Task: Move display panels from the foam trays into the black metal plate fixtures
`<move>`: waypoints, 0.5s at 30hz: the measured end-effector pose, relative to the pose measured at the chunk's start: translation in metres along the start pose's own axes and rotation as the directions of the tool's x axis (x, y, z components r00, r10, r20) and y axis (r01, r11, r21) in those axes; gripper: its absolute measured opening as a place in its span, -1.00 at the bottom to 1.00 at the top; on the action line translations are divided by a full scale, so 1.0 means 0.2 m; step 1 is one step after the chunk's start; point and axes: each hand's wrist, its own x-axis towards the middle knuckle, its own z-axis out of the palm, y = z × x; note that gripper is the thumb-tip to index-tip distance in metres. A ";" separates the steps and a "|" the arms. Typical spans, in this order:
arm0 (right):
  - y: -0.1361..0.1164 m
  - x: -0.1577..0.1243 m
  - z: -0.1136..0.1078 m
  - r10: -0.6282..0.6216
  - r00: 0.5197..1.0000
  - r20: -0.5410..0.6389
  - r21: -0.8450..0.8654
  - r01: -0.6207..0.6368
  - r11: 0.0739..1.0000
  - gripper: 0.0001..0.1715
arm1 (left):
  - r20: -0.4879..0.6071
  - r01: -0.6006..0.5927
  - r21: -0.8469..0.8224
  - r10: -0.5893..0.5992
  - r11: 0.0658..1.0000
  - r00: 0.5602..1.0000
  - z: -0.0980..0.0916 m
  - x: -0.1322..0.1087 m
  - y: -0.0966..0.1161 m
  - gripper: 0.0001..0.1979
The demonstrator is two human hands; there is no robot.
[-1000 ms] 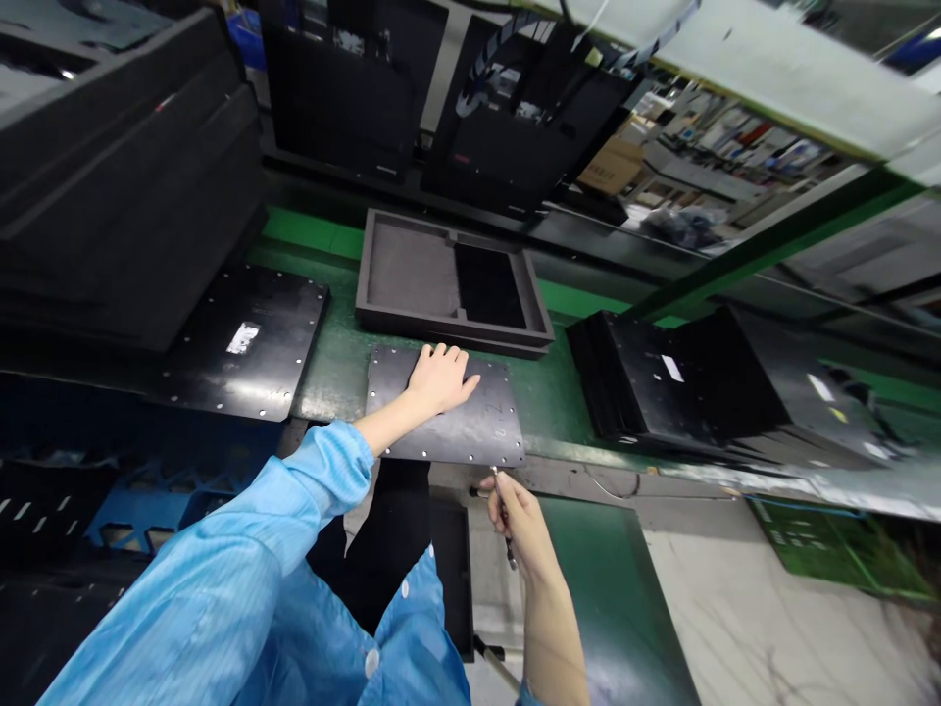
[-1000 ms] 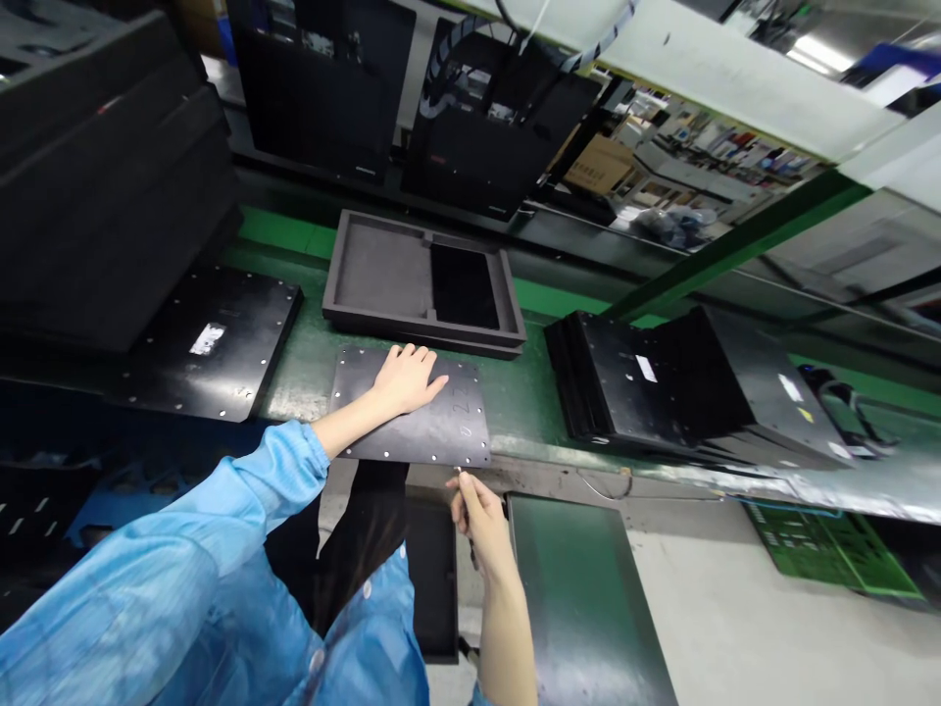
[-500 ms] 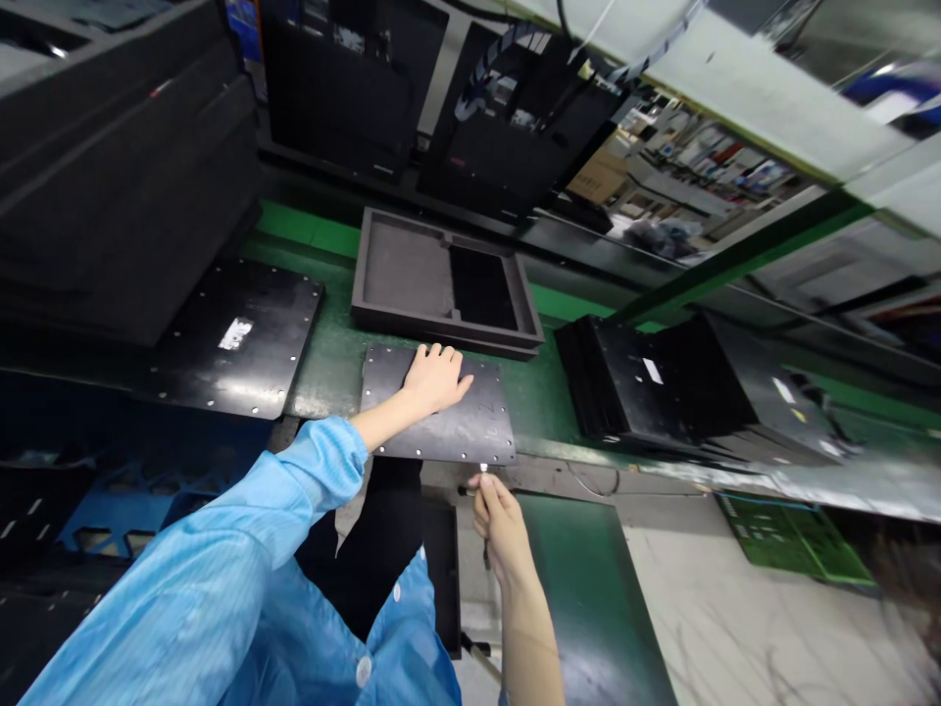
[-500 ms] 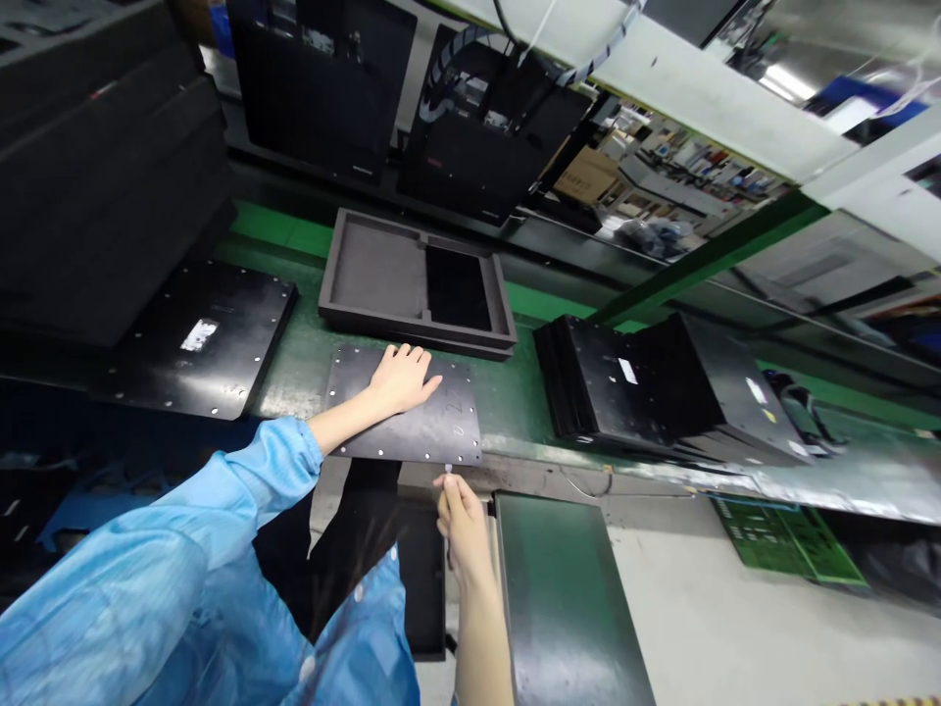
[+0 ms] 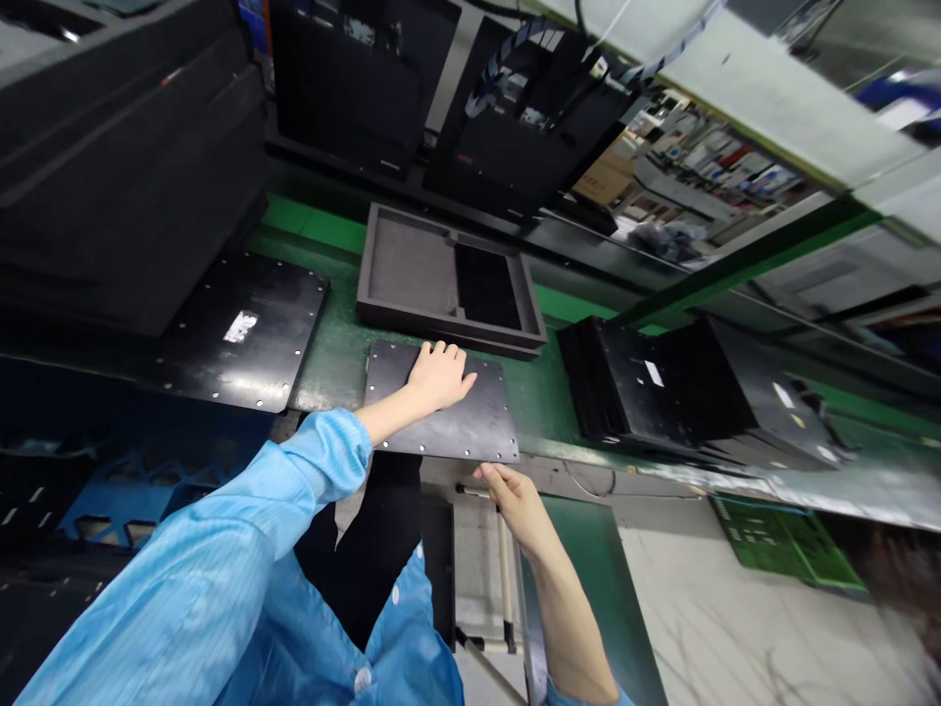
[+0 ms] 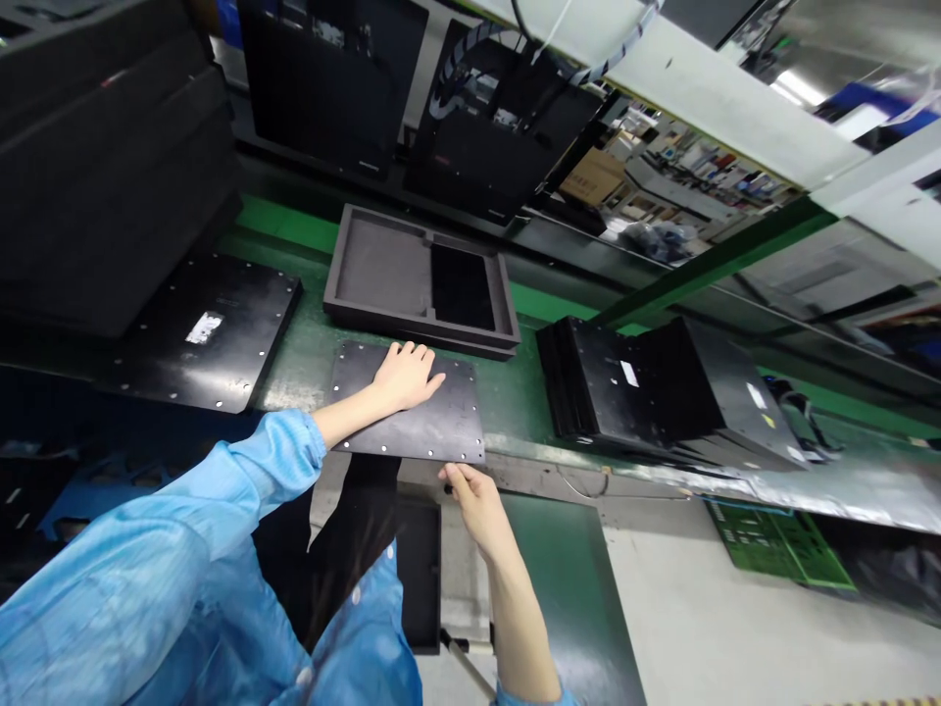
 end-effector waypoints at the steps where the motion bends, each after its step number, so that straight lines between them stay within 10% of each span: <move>1: -0.01 -0.01 0.01 -0.043 0.998 -0.051 -0.078 0.039 0.996 -0.22 | 0.005 0.001 -0.003 -0.001 1.000 1.000 0.00 0.00 0.00 -0.43; 9: -0.03 -0.10 0.19 -0.136 0.921 -0.366 -0.645 -0.145 0.751 -0.38 | 0.052 -0.003 -0.014 0.004 1.000 0.999 -0.02 -0.01 0.00 -0.29; 15: -0.08 -0.12 0.22 -0.132 0.930 -0.344 -0.750 -0.187 0.635 -0.51 | 0.249 -0.292 -0.045 0.294 0.955 0.923 -0.12 -0.26 -0.01 0.14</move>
